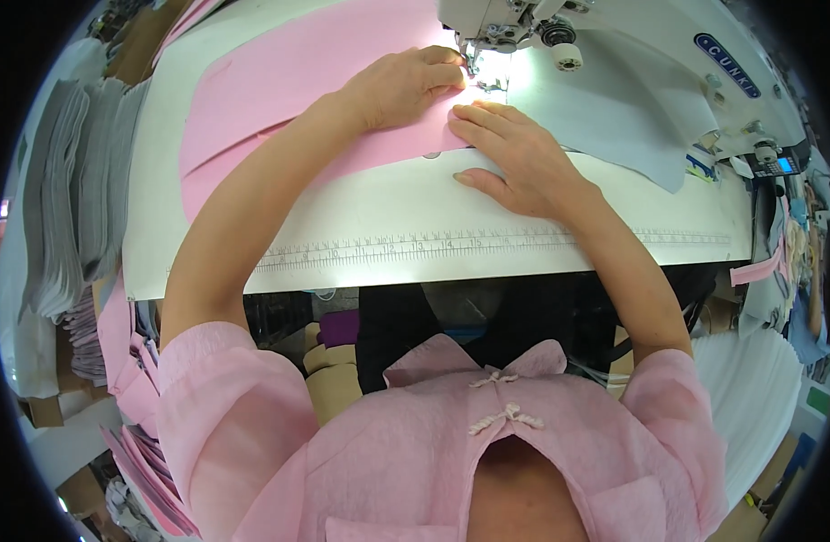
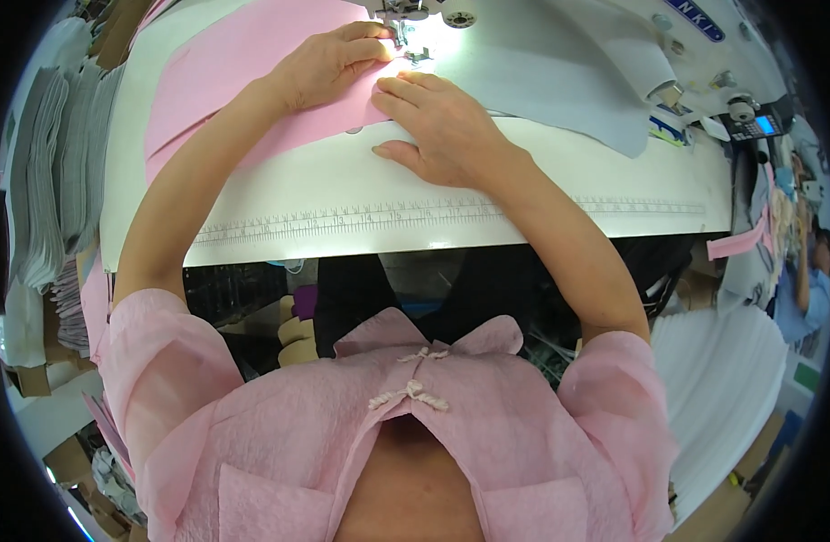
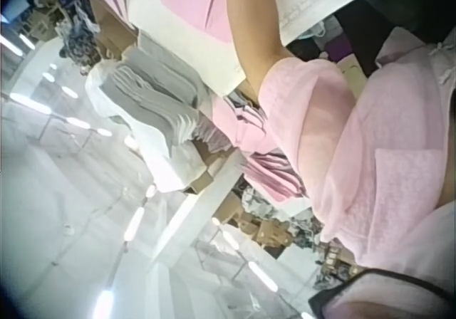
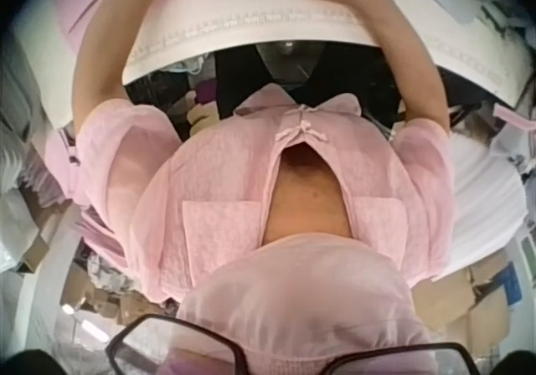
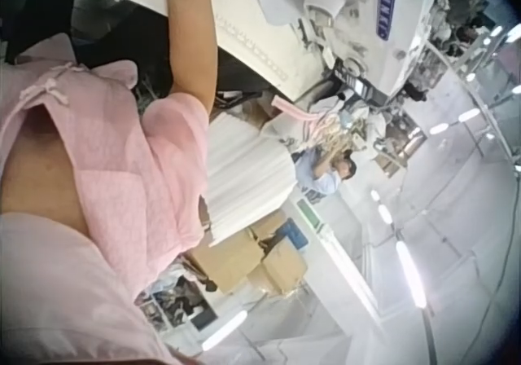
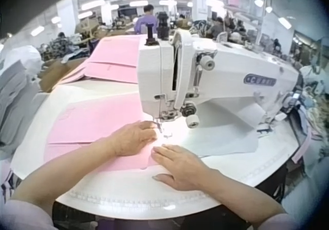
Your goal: Sewing and assembling pink fabric bags using an industrial sewing machine.
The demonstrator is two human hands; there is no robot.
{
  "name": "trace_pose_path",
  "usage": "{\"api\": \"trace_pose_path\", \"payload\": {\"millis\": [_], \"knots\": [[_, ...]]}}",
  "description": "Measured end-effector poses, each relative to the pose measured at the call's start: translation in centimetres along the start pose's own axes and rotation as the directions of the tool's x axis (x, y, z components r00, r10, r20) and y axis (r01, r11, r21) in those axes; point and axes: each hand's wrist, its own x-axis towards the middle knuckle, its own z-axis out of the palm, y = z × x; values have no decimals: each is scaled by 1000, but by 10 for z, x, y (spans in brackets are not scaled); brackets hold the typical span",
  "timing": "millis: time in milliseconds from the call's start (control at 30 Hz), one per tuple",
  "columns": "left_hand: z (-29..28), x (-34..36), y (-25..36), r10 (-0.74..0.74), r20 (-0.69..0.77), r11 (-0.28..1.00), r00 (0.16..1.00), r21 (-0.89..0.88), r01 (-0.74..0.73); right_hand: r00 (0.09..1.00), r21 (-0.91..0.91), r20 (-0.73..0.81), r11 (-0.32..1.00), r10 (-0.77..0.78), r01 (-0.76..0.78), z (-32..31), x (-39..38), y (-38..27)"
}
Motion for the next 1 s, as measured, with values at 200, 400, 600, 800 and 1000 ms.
{"api": "trace_pose_path", "payload": {"millis": [200,400,600,800,1000], "knots": [[-1,4,-8,65,-36,998,997,-6,-65,1000,-18,4,1000,6,-6,3,1,-1],[1,10,-12,78,-64,997,995,13,-77,1000,-53,7,998,19,-18,5,2,6],[13,7,-25,158,-86,985,984,80,-152,998,29,57,999,42,-43,3,7,6],[15,22,-20,116,-98,992,988,65,-110,999,-5,31,999,37,-37,-4,5,9],[12,4,-17,0,-168,953,986,299,51,996,-26,85,1000,11,-8,-7,12,-1]]}}
